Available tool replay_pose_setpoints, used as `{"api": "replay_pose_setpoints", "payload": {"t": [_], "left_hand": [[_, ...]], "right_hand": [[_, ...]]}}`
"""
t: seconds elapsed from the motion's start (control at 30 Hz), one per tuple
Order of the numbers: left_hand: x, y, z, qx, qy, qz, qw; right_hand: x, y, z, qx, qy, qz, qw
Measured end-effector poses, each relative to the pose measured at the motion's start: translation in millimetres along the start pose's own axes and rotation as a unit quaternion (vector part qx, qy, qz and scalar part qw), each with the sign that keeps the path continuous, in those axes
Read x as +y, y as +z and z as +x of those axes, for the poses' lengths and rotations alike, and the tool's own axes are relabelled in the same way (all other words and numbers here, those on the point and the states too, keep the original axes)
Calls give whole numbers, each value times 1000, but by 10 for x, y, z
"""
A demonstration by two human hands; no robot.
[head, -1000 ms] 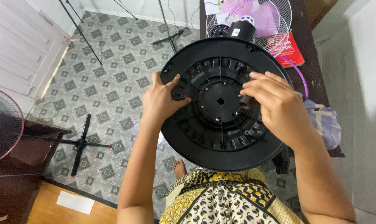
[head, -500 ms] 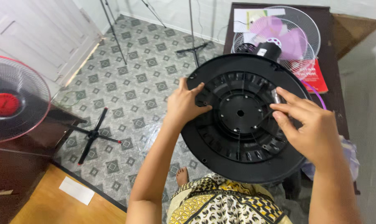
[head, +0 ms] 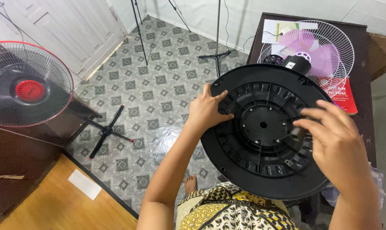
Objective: The person uses a screwdriver to remove multiple screws from the back of a black electric fan housing. They systematically unscrew fasteners around the circular frame and place them on the table, then flip the housing over to show the interior.
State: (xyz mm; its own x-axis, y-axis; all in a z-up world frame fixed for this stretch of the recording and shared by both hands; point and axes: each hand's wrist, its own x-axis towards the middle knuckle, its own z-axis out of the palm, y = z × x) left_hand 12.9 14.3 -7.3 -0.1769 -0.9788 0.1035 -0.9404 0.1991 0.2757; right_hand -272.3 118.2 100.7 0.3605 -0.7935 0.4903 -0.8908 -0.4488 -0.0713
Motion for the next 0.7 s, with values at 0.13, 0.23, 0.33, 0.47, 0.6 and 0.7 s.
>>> {"api": "replay_pose_setpoints", "payload": {"t": [0.13, 0.23, 0.33, 0.47, 0.6, 0.7], "left_hand": [[-9, 24, -33, 8, 2, 2, 1000], [-8, 26, -30, 11, 4, -3, 1000], [4, 18, -19, -1, 0, 1, 1000], [26, 4, -4, -19, -5, 3, 1000], [24, -2, -9, -10, -3, 2, 1000], [10, 10, -14, -1, 1, -1, 1000]], "right_hand": [[-43, -3, -68, -7, 88, 87, 992], [-37, -20, -109, -3, 103, 97, 990], [-17, -7, -130, 10, 108, 80, 991], [-20, 18, -140, 19, 106, 60, 992], [-52, -7, -128, -48, 184, 35, 981], [-37, -18, -95, 22, 41, -27, 999]]}}
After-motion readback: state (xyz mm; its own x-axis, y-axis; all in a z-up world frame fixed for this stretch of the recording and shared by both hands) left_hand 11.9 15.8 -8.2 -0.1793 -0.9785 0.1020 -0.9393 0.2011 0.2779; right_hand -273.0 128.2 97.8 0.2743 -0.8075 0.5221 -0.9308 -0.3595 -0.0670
